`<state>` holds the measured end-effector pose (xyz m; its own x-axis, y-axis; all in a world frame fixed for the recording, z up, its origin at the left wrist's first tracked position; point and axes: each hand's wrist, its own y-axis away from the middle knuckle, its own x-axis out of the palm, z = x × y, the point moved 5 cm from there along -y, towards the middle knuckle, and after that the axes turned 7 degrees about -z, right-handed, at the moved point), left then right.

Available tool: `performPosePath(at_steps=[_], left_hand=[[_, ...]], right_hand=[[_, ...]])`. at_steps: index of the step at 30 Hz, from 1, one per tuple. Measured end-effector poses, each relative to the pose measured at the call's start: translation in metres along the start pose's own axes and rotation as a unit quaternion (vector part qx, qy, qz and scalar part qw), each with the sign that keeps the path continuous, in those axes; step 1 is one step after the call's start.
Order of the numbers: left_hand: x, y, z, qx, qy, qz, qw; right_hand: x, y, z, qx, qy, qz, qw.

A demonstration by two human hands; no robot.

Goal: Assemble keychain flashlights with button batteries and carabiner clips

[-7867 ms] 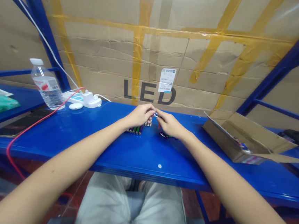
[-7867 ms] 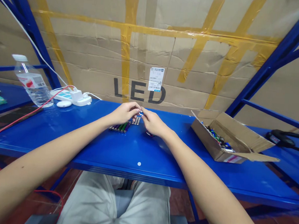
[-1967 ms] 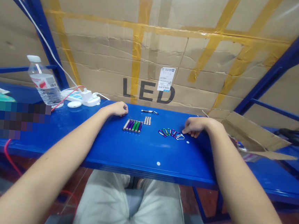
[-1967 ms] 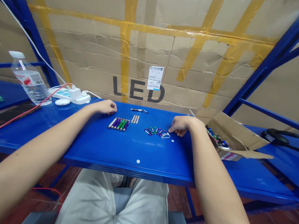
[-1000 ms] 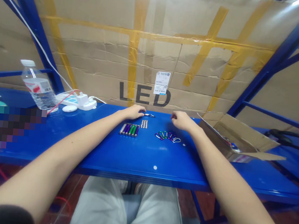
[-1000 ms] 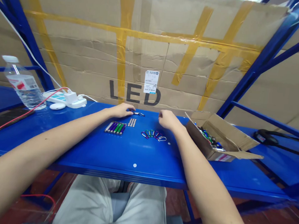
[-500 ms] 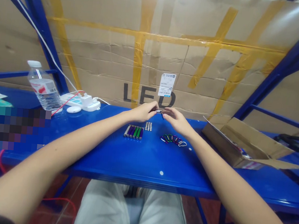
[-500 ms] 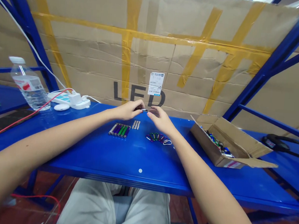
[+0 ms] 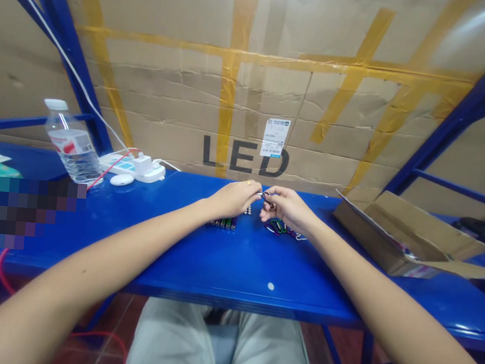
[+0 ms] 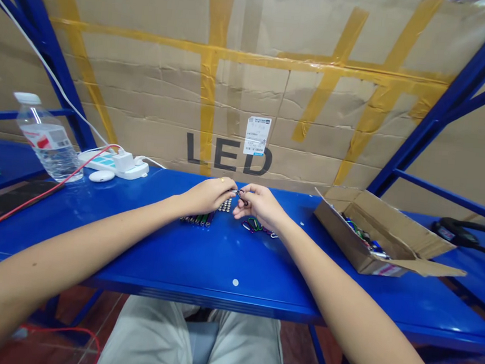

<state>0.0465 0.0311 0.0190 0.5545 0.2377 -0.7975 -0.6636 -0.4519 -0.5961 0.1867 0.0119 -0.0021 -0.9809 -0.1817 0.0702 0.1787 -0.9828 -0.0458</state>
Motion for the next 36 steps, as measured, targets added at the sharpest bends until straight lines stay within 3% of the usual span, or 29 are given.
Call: performPosePath(at_steps=[4,10,13,16,18,21,23,25,27,30,33,36], left_hand=[[0.002,0.002,0.001,-0.014,-0.032,0.014,0.999],[0.005,0.000,-0.004,-0.021,-0.064,0.052,0.996],[0.006,-0.001,-0.003,-0.039,-0.034,0.059,0.997],[0.007,-0.001,0.000,-0.074,0.065,0.062,0.993],[0.008,-0.001,0.003,-0.120,0.163,0.061,0.977],[0.011,0.001,0.004,-0.215,0.311,0.082,0.922],[0.014,0.003,0.003,-0.269,0.385,0.104,0.877],[0.013,0.003,0.003,-0.295,0.413,0.100,0.856],[0.008,0.001,0.008,-0.292,0.387,0.067,0.872],[-0.002,-0.005,0.024,-0.256,0.280,0.017,0.925],[-0.005,-0.016,0.042,-0.195,0.104,0.024,0.975],[0.006,-0.031,0.057,-0.103,-0.076,0.087,0.988]], right_hand=[[0.000,0.000,-0.001,-0.036,0.040,0.013,0.998],[-0.004,0.000,0.003,-0.095,0.194,0.004,0.976],[-0.006,-0.001,0.006,-0.124,0.251,-0.015,0.960],[-0.006,0.001,0.009,-0.181,0.321,-0.037,0.929],[-0.005,0.004,0.014,-0.239,0.371,-0.050,0.896],[-0.001,0.010,0.020,-0.298,0.418,-0.058,0.856],[0.000,0.012,0.024,-0.311,0.423,-0.058,0.849],[-0.001,0.013,0.026,-0.313,0.423,-0.070,0.847],[-0.006,0.012,0.029,-0.309,0.429,-0.097,0.843],[-0.017,0.008,0.031,-0.296,0.438,-0.138,0.838],[-0.026,0.003,0.029,-0.275,0.443,-0.149,0.840],[-0.031,-0.001,0.026,-0.258,0.453,-0.143,0.841]])
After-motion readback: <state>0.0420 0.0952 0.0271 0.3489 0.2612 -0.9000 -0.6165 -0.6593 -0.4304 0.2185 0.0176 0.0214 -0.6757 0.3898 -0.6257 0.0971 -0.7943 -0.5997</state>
